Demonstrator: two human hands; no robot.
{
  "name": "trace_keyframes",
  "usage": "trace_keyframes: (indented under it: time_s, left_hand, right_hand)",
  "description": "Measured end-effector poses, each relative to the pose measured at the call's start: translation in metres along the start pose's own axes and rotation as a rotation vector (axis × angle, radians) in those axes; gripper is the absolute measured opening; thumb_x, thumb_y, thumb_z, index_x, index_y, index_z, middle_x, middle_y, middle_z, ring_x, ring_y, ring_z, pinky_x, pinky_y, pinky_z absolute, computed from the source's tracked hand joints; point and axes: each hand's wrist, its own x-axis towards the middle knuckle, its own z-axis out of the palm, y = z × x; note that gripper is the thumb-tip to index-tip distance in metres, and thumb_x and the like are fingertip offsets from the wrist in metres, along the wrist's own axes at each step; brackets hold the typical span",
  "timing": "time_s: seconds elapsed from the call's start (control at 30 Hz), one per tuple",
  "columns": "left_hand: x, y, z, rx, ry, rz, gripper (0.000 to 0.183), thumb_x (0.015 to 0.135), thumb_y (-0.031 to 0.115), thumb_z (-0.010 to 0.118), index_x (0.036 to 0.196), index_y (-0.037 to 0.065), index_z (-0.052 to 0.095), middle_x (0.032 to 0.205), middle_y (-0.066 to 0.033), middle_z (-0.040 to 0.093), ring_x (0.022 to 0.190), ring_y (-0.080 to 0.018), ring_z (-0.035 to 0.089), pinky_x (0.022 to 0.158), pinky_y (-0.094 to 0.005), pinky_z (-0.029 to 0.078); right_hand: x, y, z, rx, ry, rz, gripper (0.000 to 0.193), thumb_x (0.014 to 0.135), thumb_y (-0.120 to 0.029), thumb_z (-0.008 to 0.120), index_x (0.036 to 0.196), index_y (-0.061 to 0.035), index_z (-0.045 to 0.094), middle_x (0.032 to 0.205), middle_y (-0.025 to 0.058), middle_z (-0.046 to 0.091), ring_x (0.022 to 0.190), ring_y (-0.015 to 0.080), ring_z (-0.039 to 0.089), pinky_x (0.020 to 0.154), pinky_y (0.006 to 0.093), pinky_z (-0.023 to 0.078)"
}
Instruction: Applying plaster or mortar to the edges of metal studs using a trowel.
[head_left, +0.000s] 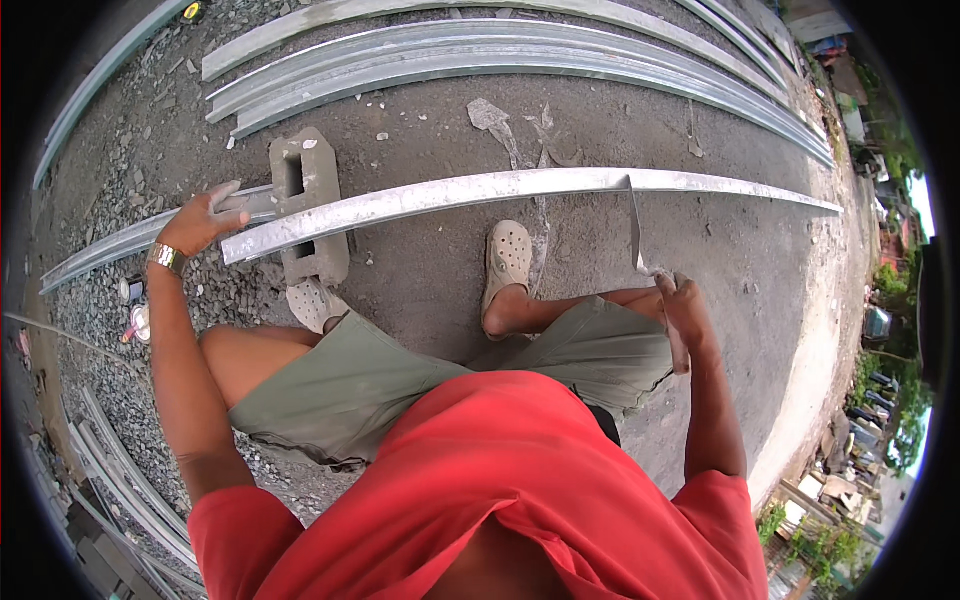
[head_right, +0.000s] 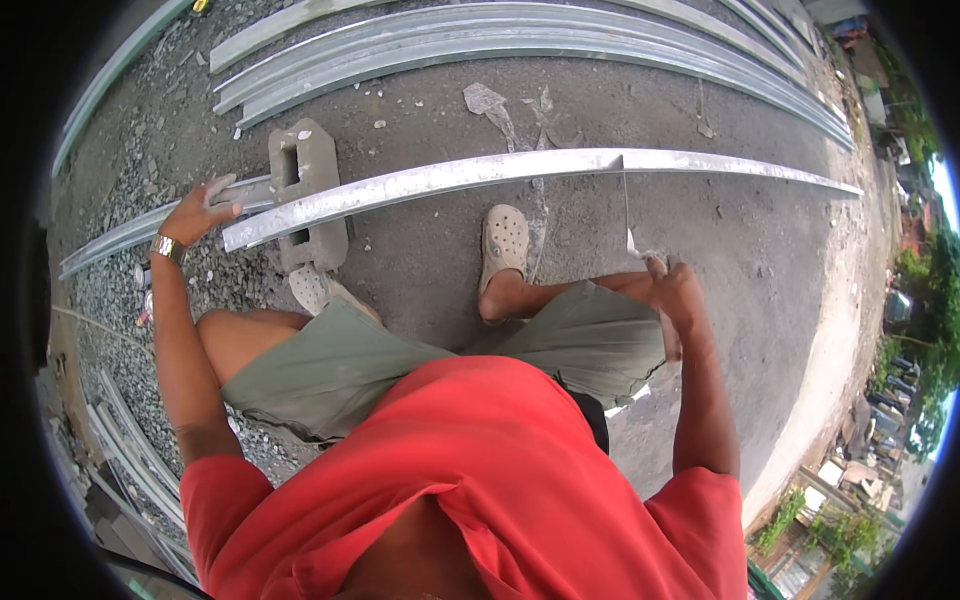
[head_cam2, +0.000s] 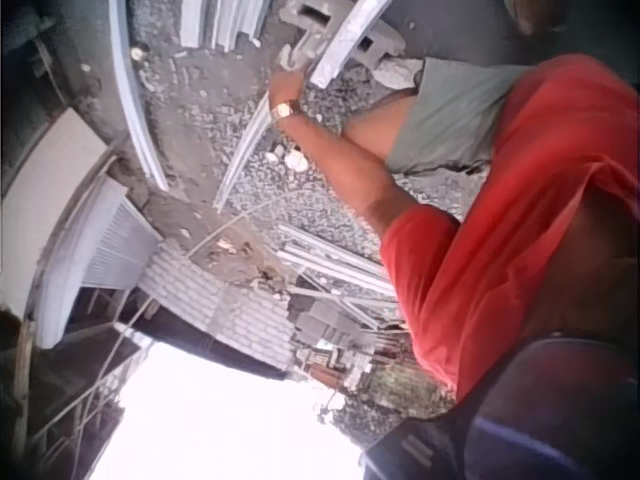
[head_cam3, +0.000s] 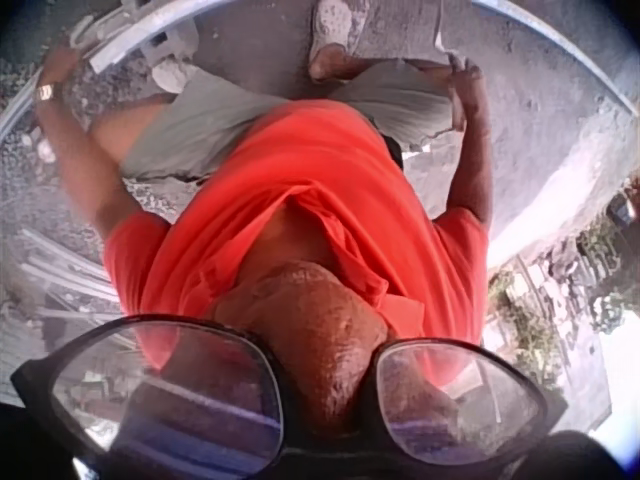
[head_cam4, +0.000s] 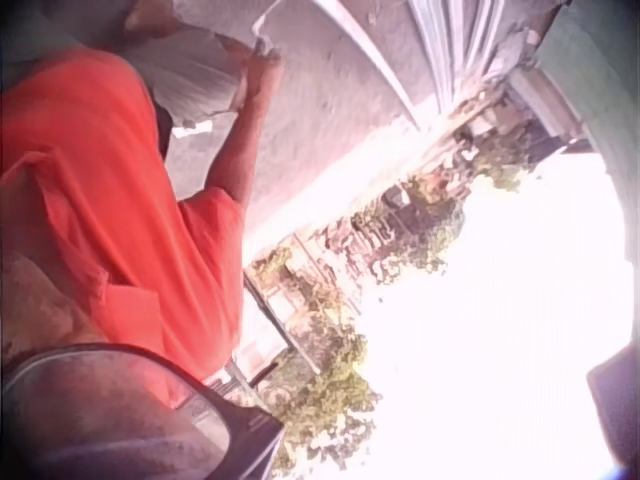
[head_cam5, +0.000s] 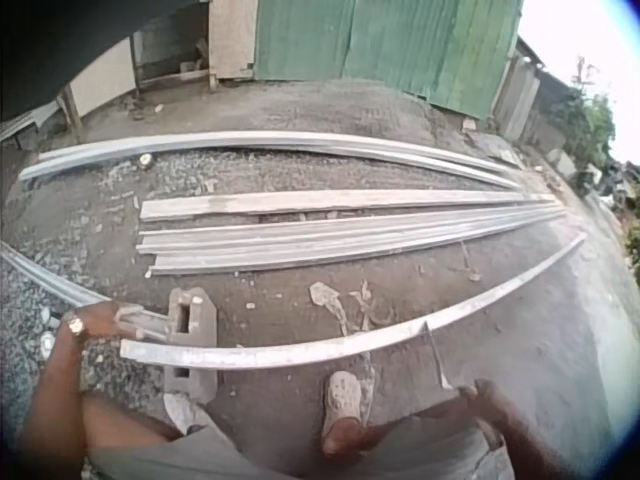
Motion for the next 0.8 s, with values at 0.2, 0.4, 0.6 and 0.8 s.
trace_keyframes:
  time_s: [0.2, 0.4, 0.6, 0.8]
  left_hand:
    - [0.001, -0.002, -0.004, 0.018, 0.098, 0.064, 0.082, 0.073, 0.054, 0.07, 0.134, 0.004, 0.048, 0.136, -0.023, 0.046, 0.129, -0.0336, 0.042, 0.108, -0.0378, 0.03]
    - [-0.018, -0.029, 0.006, -0.054, 0.042, 0.011, 0.082, 0.074, 0.05, 0.07, 0.135, 0.001, 0.046, 0.131, -0.0237, 0.051, 0.124, -0.0321, 0.048, 0.104, -0.037, 0.035]
    - [-0.036, -0.025, -0.003, 0.0, 0.16, 0.009, 0.085, 0.073, 0.056, 0.068, 0.137, 0.004, 0.044, 0.132, -0.0252, 0.049, 0.125, -0.0334, 0.046, 0.105, -0.0376, 0.033]
    - [-0.037, -0.014, -0.004, -0.058, 0.101, 0.055, 0.081, 0.076, 0.052, 0.068, 0.136, 0.003, 0.045, 0.134, -0.0222, 0.05, 0.126, -0.0307, 0.046, 0.106, -0.0362, 0.033]
  right_hand:
    - [-0.046, -0.106, 0.104, 0.08, -0.225, -0.445, 0.029, 0.092, -0.025, 0.054, 0.098, 0.0027, 0.059, 0.076, 0.0226, 0.063, 0.071, 0.035, 0.064, 0.062, 0.0418, 0.048]
    - [-0.034, -0.105, 0.066, -0.018, -0.067, -0.46, 0.034, 0.085, -0.027, 0.061, 0.1, 0.0035, 0.059, 0.082, 0.0306, 0.062, 0.08, 0.0448, 0.061, 0.068, 0.0477, 0.048]
    - [-0.006, -0.025, -0.022, 0.596, -0.215, 0.079, 0.021, 0.081, -0.013, 0.059, 0.097, 0.0012, 0.056, 0.066, 0.0032, 0.053, 0.053, 0.0125, 0.052, 0.044, 0.0271, 0.042]
    - [-0.042, -0.083, 0.055, 0.093, -0.265, -0.123, 0.031, 0.086, -0.014, 0.055, 0.105, 0.0096, 0.049, 0.068, 0.0125, 0.06, 0.051, 0.0176, 0.059, 0.047, 0.0324, 0.048]
